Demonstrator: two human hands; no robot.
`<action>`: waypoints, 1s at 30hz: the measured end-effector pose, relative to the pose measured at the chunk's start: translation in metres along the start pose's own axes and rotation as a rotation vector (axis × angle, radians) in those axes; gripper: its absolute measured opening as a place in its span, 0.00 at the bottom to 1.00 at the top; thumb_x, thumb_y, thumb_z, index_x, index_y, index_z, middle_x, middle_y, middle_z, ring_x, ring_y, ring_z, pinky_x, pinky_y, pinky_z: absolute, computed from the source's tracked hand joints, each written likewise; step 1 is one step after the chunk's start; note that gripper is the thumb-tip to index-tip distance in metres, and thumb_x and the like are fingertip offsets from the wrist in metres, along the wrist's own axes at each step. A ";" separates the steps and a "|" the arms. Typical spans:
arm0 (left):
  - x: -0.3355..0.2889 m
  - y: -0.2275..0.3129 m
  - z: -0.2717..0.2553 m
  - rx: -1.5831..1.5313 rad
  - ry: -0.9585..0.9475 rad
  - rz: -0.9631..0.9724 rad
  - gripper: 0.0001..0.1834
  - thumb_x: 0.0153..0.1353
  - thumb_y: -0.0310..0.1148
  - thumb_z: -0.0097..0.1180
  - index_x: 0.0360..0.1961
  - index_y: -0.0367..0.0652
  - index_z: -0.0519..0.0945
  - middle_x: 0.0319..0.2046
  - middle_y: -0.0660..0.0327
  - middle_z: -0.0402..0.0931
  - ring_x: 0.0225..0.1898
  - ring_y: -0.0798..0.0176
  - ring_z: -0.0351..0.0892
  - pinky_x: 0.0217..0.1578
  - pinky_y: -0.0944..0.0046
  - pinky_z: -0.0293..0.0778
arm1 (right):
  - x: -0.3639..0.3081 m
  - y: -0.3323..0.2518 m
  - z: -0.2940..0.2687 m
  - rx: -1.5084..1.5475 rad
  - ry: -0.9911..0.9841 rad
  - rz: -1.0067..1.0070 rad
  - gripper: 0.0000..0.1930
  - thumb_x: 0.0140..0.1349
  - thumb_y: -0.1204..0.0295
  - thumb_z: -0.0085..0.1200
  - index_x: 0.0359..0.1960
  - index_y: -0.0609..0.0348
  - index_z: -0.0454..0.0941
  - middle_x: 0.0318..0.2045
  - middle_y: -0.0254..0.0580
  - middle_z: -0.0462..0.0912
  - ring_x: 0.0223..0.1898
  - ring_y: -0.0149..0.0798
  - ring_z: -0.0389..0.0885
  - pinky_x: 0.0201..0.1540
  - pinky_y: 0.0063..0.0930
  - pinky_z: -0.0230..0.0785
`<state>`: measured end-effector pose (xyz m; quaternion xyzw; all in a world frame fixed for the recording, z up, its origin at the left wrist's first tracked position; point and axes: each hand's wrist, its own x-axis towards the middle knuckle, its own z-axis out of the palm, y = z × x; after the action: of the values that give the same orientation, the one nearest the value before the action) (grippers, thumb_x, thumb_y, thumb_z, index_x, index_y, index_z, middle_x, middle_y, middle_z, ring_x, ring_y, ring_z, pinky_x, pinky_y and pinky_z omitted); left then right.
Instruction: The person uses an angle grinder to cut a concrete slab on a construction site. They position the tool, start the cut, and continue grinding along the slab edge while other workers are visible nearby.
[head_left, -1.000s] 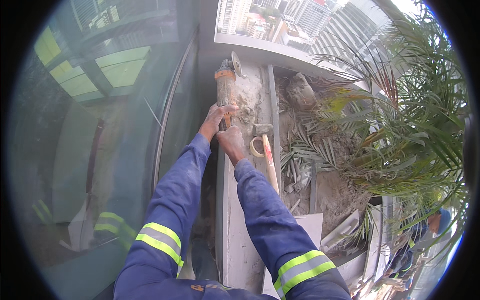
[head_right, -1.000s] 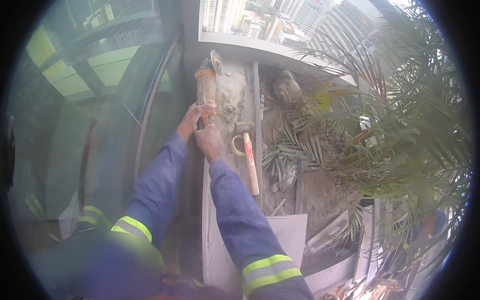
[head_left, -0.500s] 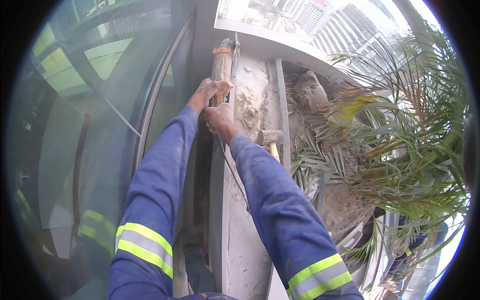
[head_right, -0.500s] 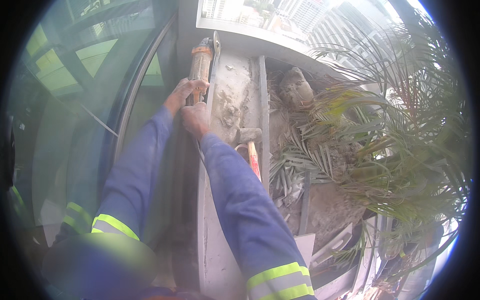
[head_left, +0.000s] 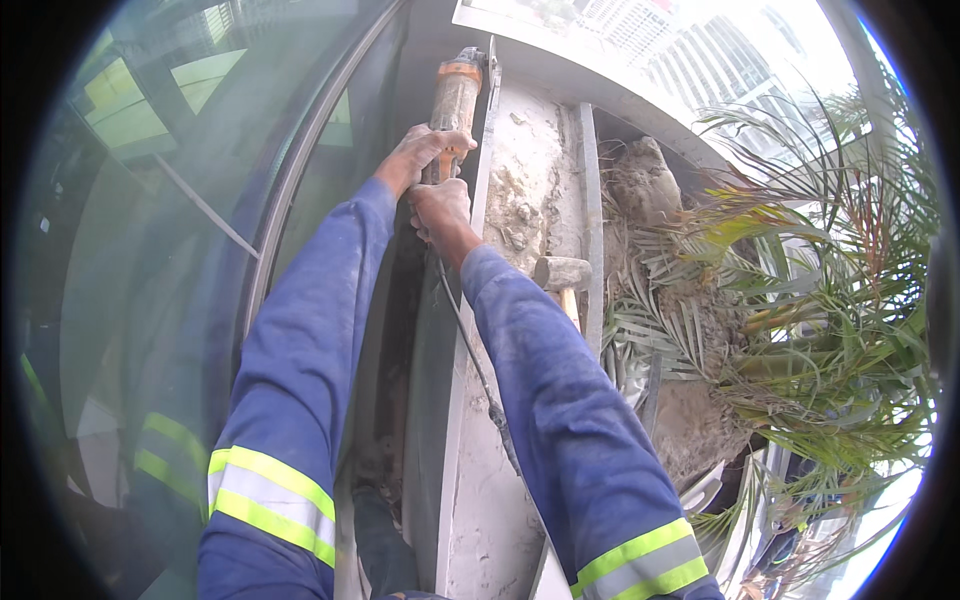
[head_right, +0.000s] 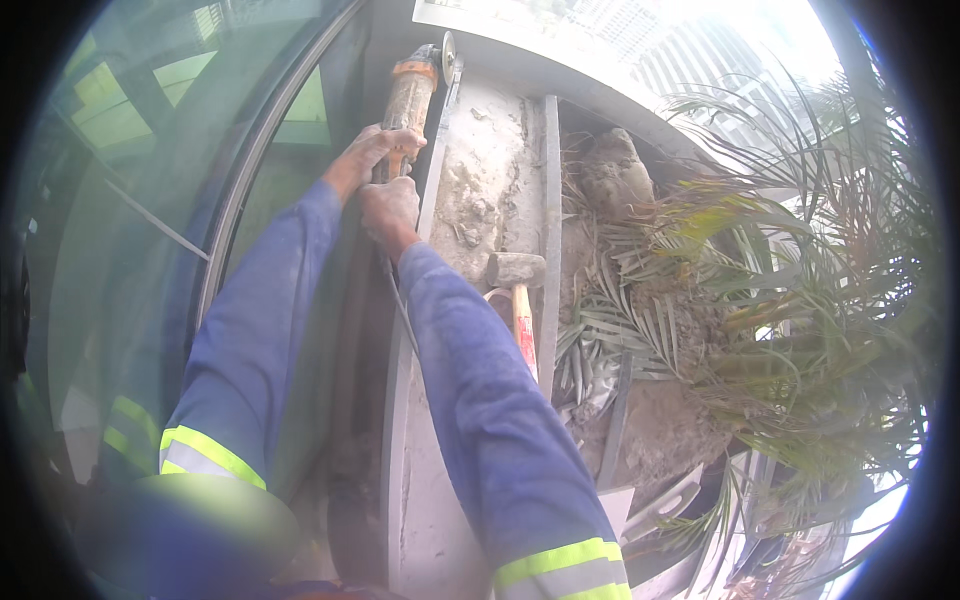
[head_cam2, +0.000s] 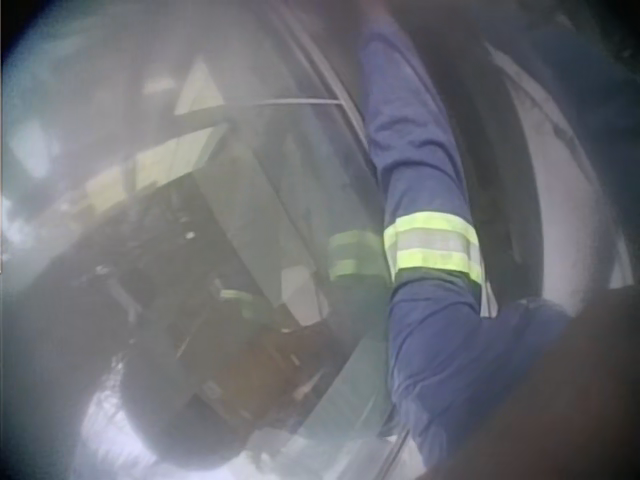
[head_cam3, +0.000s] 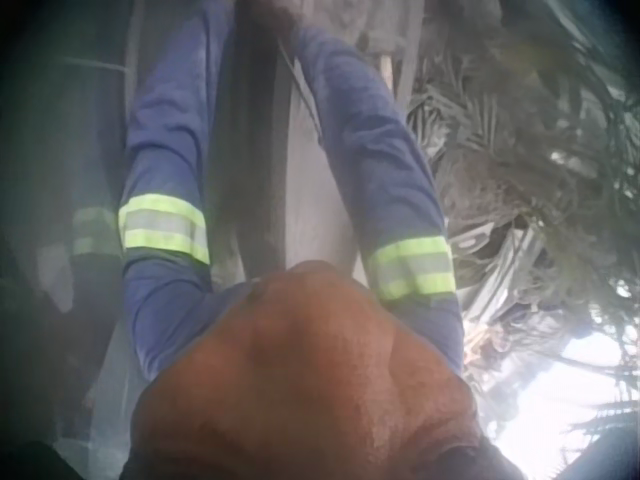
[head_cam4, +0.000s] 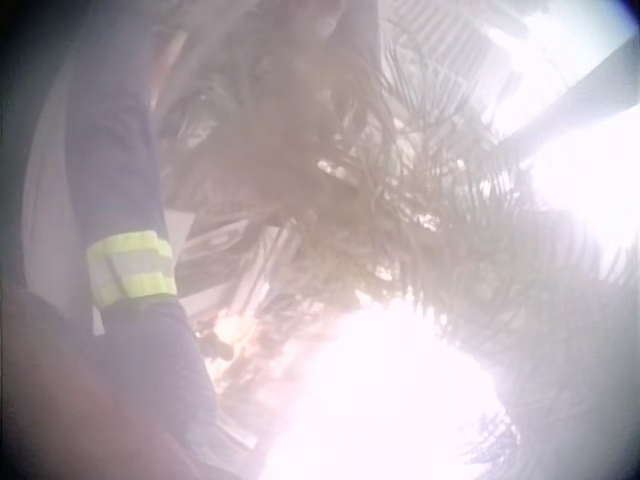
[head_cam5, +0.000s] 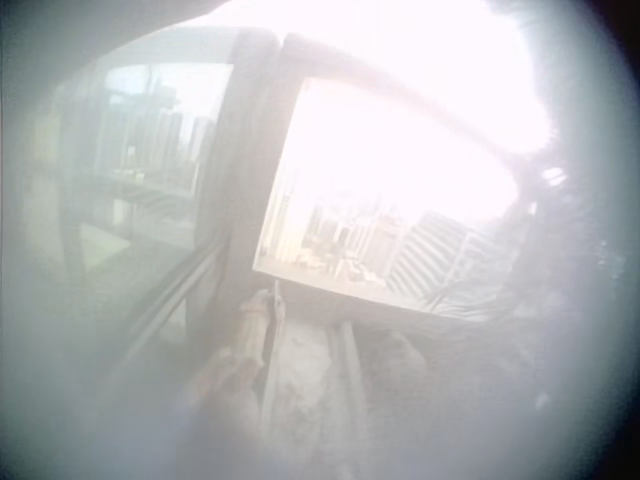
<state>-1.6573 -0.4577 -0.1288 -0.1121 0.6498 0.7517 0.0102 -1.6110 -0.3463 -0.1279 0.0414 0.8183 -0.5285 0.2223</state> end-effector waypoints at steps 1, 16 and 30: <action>0.003 -0.002 0.000 -0.008 -0.002 -0.002 0.27 0.45 0.45 0.74 0.45 0.44 0.82 0.34 0.61 0.78 0.34 0.65 0.79 0.37 0.62 0.76 | 0.006 0.003 0.001 0.005 0.001 -0.015 0.15 0.57 0.67 0.61 0.34 0.73 0.83 0.27 0.52 0.87 0.28 0.45 0.90 0.30 0.37 0.82; 0.012 -0.010 -0.005 0.052 -0.049 0.014 0.31 0.42 0.46 0.76 0.45 0.41 0.82 0.35 0.58 0.79 0.36 0.60 0.80 0.39 0.58 0.78 | 0.020 0.011 0.003 0.042 -0.005 -0.074 0.16 0.56 0.65 0.64 0.31 0.72 0.83 0.23 0.49 0.85 0.23 0.42 0.87 0.26 0.36 0.79; 0.006 -0.017 -0.003 -0.003 -0.021 -0.016 0.35 0.41 0.47 0.77 0.50 0.40 0.81 0.39 0.57 0.79 0.41 0.59 0.81 0.42 0.56 0.79 | 0.014 0.015 0.005 0.041 -0.017 -0.073 0.16 0.57 0.65 0.64 0.29 0.73 0.84 0.22 0.48 0.85 0.21 0.41 0.86 0.23 0.36 0.77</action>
<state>-1.6603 -0.4592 -0.1466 -0.1093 0.6474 0.7539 0.0228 -1.6178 -0.3468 -0.1480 0.0117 0.8063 -0.5533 0.2089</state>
